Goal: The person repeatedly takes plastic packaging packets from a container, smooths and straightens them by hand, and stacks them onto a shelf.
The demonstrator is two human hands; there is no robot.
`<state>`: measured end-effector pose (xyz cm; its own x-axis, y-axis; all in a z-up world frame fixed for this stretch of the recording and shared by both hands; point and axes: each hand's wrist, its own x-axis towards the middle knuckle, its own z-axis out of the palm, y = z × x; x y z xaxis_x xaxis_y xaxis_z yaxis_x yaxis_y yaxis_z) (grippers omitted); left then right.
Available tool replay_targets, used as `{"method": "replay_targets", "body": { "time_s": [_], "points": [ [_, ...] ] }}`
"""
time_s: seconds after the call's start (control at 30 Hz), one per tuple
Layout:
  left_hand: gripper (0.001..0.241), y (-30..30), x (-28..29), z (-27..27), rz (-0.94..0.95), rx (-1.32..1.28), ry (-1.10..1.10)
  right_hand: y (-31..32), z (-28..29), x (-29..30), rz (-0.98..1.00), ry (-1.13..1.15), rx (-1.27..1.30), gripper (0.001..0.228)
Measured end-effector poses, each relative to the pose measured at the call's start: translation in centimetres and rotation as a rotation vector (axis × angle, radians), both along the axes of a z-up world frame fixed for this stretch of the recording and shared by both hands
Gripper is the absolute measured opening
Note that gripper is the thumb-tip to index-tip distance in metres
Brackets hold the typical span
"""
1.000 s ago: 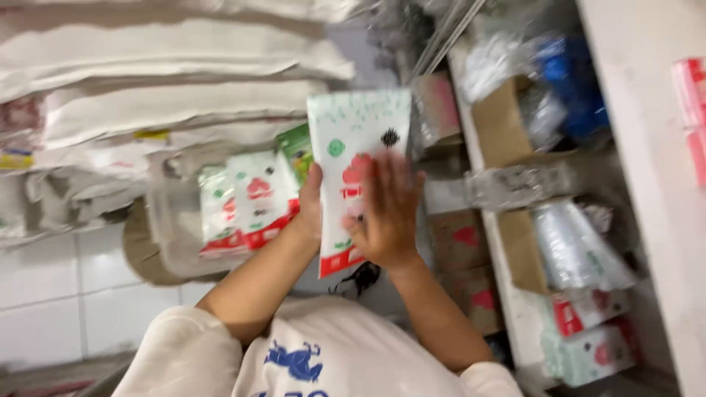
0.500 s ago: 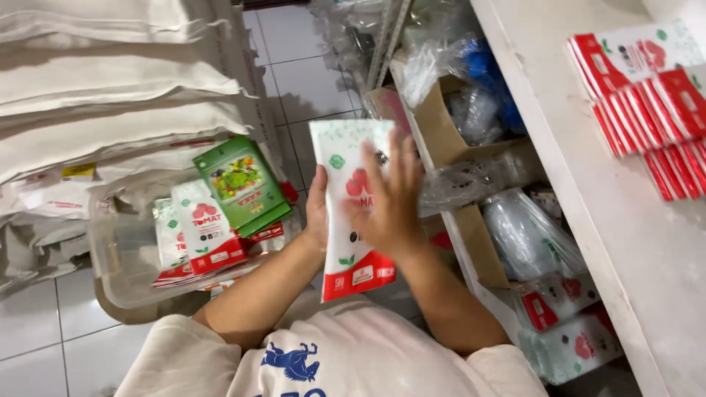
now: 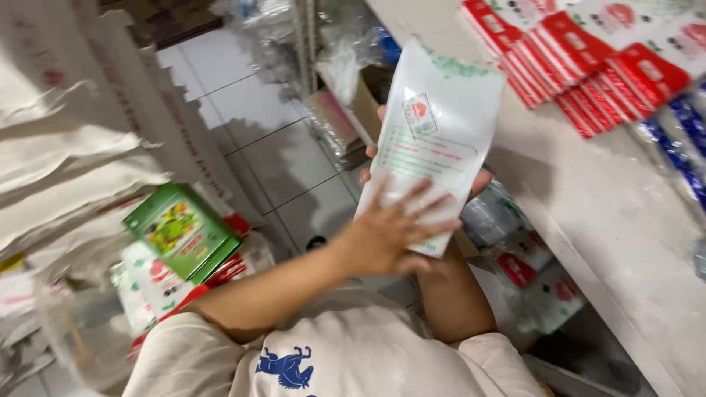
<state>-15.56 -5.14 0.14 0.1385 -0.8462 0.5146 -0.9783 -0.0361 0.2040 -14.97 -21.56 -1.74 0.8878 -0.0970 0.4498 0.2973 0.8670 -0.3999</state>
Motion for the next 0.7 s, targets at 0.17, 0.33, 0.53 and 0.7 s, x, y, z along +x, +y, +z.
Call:
{"method": "replay_targets", "body": {
  "time_s": [0.17,0.33,0.53,0.7],
  "points": [
    [0.083,-1.8,8.3,2.0,0.305,-0.171,-0.102,-1.0,1.5,-1.5,-0.295,0.068,-0.068,0.111],
    [0.087,-7.6,10.6,4.5,-0.025,-0.154,-0.057,-3.6,1.1,0.9,-0.391,0.175,-0.304,0.107],
    [0.087,-14.0,22.0,6.8,-0.154,-0.091,0.761,-8.3,2.5,5.2,-0.610,0.275,-0.812,0.104],
    [0.054,-18.4,26.4,6.7,-0.195,-0.082,1.250,-10.8,4.7,10.2,-1.035,0.304,-1.479,0.102]
  ]
}}
